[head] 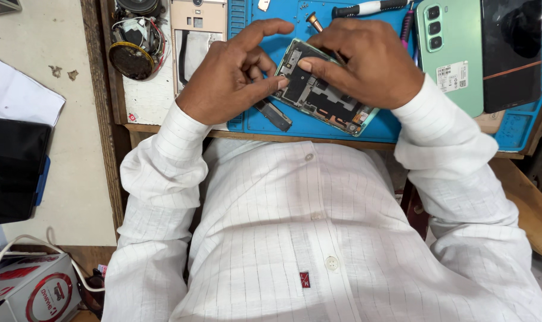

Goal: The person disassembles a smartphone on a blue mat, removes the battery and internal components, and uses a screwdriver to loosen screws. The person handles the phone, battery, and circuit board, then places components on the mat.

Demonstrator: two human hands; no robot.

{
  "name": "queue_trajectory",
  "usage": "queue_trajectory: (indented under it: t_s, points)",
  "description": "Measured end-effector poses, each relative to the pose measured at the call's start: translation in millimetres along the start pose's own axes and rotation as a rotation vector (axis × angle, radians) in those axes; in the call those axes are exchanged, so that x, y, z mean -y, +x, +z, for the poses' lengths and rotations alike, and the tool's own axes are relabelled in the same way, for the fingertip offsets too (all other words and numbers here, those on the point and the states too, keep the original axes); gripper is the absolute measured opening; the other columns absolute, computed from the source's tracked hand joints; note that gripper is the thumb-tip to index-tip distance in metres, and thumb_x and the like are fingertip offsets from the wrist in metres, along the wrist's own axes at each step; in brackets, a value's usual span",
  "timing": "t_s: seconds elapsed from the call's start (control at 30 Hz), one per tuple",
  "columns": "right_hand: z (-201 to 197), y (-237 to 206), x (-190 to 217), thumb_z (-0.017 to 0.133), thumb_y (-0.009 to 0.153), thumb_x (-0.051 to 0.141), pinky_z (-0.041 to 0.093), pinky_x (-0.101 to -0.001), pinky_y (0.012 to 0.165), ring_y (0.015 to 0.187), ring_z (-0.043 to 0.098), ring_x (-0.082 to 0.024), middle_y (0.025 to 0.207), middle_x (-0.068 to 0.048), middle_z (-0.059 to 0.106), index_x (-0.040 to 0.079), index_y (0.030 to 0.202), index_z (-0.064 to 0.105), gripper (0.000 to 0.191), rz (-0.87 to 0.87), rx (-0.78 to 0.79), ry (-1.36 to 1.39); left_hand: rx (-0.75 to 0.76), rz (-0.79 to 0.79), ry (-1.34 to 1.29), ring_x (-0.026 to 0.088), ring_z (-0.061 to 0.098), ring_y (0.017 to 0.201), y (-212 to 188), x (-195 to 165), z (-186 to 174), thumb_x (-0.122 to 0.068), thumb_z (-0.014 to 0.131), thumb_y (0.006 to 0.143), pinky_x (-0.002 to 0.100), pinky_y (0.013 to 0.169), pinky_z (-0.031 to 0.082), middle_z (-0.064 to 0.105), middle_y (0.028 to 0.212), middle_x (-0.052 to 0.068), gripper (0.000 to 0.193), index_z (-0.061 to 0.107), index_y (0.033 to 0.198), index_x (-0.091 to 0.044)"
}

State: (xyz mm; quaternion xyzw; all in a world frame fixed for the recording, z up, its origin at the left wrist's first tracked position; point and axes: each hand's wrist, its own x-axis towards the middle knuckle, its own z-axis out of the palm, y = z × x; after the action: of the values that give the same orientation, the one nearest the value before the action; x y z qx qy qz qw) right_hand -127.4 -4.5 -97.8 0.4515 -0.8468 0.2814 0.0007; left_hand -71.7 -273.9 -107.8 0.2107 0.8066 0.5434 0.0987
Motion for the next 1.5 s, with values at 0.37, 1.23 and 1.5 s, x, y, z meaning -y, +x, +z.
queue_trajectory:
  t_s: [0.37, 1.23, 1.5]
  points:
    - [-6.3, -20.2, -11.3, 0.053, 0.122, 0.010, 0.055, -0.0245, 0.071, 0.083, 0.069, -0.013, 0.107, -0.013, 0.075, -0.002, 0.128, 0.069, 0.021, 0.209, -0.253, 0.429, -0.019, 0.006, 0.231, 0.014, 0.071, 0.057, 4.2, 0.7, 5.2, -0.018, 0.082, 0.096, 0.028, 0.050, 0.055, 0.072, 0.074, 0.005, 0.050, 0.055, 0.139, -0.010]
    - [20.3, -75.0, 29.8, 0.057, 0.115, 0.003, 0.054, -0.0197, 0.069, 0.077, 0.064, -0.007, 0.106, -0.011, 0.072, -0.002, 0.135, 0.066, 0.023, 0.499, -0.428, 0.785, -0.079, 0.060, 0.574, 0.023, 0.070, 0.079, 10.4, 11.3, 10.5, -0.037, 0.095, 0.085, 0.042, 0.065, 0.057, 0.065, 0.097, 0.007, 0.059, 0.064, 0.129, -0.014]
    - [11.6, -73.0, 28.9, 0.063, 0.112, 0.005, 0.055, -0.0217, 0.070, 0.079, 0.065, -0.008, 0.106, -0.010, 0.073, -0.004, 0.133, 0.066, 0.023, 0.546, -0.315, 0.704, -0.028, 0.196, 0.685, 0.035, 0.068, 0.088, 29.6, 9.5, 0.9, -0.042, 0.099, 0.066, 0.049, 0.071, 0.056, 0.069, 0.103, 0.016, 0.105, 0.047, 0.152, -0.011]
